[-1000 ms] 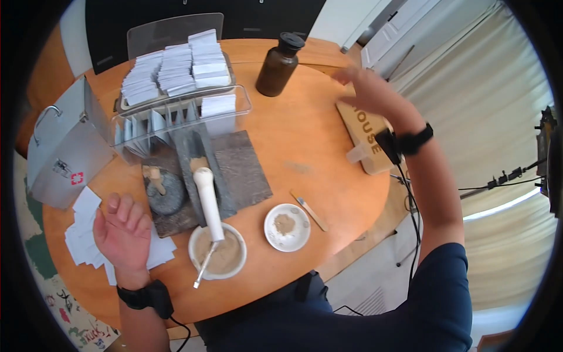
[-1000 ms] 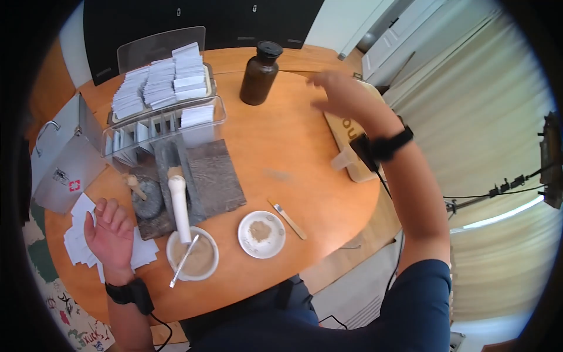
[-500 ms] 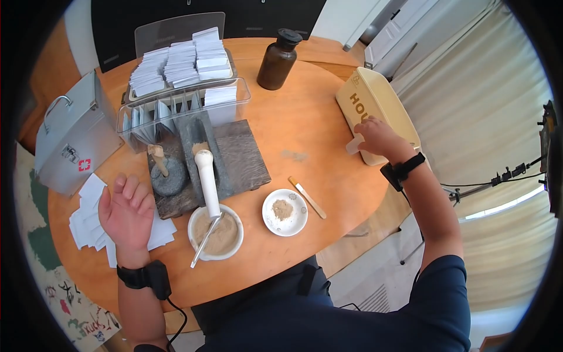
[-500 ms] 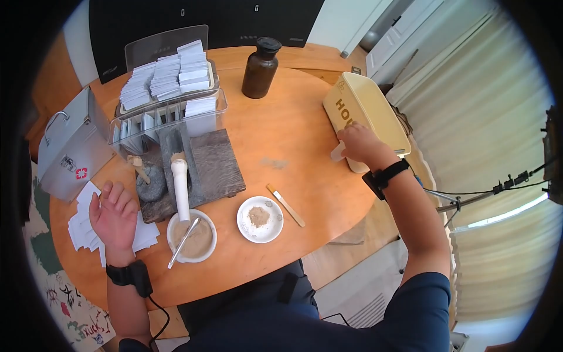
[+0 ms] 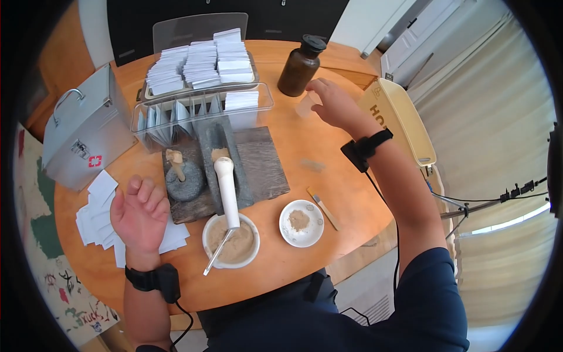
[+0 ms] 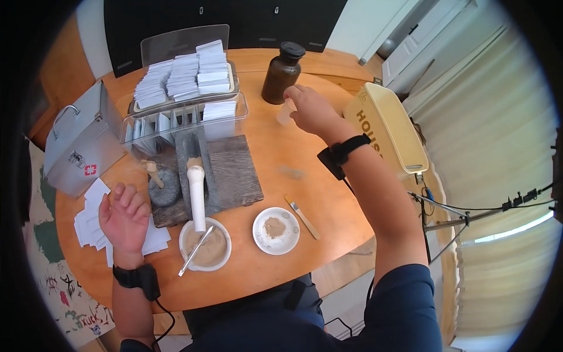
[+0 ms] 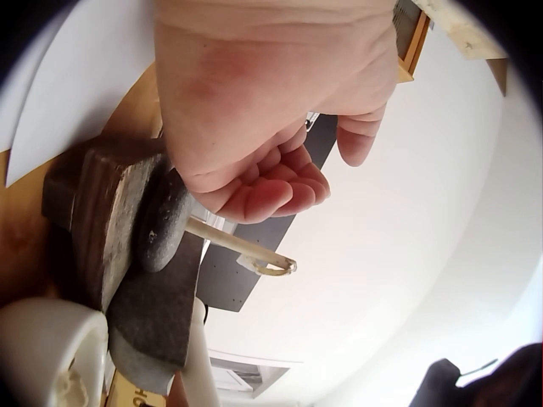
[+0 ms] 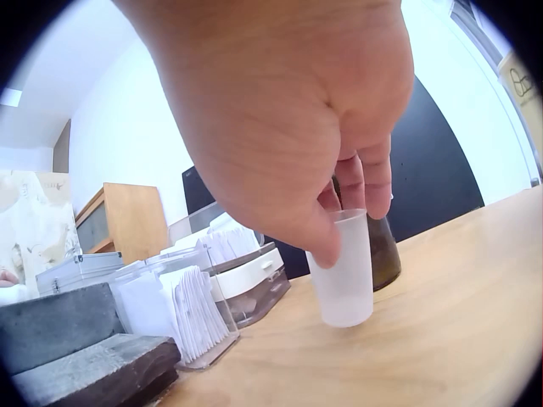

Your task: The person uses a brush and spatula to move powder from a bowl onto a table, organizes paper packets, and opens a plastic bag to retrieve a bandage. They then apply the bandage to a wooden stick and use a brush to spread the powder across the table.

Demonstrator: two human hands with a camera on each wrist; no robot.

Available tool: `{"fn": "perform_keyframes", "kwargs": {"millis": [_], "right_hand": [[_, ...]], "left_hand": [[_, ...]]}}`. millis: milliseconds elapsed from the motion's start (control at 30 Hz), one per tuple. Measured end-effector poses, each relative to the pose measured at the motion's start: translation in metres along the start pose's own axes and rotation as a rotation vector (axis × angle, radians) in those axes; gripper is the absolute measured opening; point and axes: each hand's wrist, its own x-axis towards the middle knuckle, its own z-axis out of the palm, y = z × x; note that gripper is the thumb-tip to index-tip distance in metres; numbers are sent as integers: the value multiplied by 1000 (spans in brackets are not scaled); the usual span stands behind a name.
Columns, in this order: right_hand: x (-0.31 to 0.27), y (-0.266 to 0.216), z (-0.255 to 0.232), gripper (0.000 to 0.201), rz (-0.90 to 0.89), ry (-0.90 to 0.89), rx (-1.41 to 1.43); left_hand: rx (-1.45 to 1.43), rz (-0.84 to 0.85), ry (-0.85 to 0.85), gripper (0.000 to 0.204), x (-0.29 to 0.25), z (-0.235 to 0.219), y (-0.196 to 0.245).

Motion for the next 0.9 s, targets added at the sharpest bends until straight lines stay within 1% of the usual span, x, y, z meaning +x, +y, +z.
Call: {"fn": "perform_keyframes", "kwargs": {"millis": [67,133,200,267,333,367,433,467,533,600,633,667,700,767,800,867,900], "right_hand": [[10,-2,8,37,-15,17,6],[16,-2,12,37,33,-15,11],[17,-3,15,38,33,-17,25],[17,0,17,38,37,-16,39],[13,0,17,42,-49,43,50],[8,-1,11,42,-42,48,46],[-15,-9,-10,36,-44,121,83],[-30,-12,-26,36,-32,125,72],[-73,-11,-60,36,77,175,-161],[-121,-2,-85,27,225,328,-246],[-146,10,-94,27,268,357,-331],[-170,22,-97,26,312,385,-414],[-190,29,-98,26,318,390,-417],[-220,37,-95,26,524,280,-403],[-224,39,-92,26,533,286,-405],[-225,42,-85,26,529,218,-322],[-226,49,-76,24,439,292,-355]], "left_hand": [[-1,-2,7,22,0,-1,1],[6,3,8,22,0,-1,1],[13,4,3,22,1,-3,2],[27,-4,-14,27,0,-8,3],[28,-8,-15,27,0,-7,2],[26,-8,-13,26,0,-7,1],[13,-13,-6,24,-1,-3,1],[0,-4,4,22,0,-2,1],[-11,-10,-16,21,0,0,1],[-17,-5,-34,21,1,1,0],[-10,-6,-29,21,0,1,0],[-2,-7,-22,21,0,2,0],[-1,-12,-30,21,-1,2,-1],[12,-15,-22,22,-1,3,-2],[15,-23,-30,22,0,4,-3],[19,-26,-31,22,-2,6,-5],[29,-32,-39,22,-1,7,-5]]}}
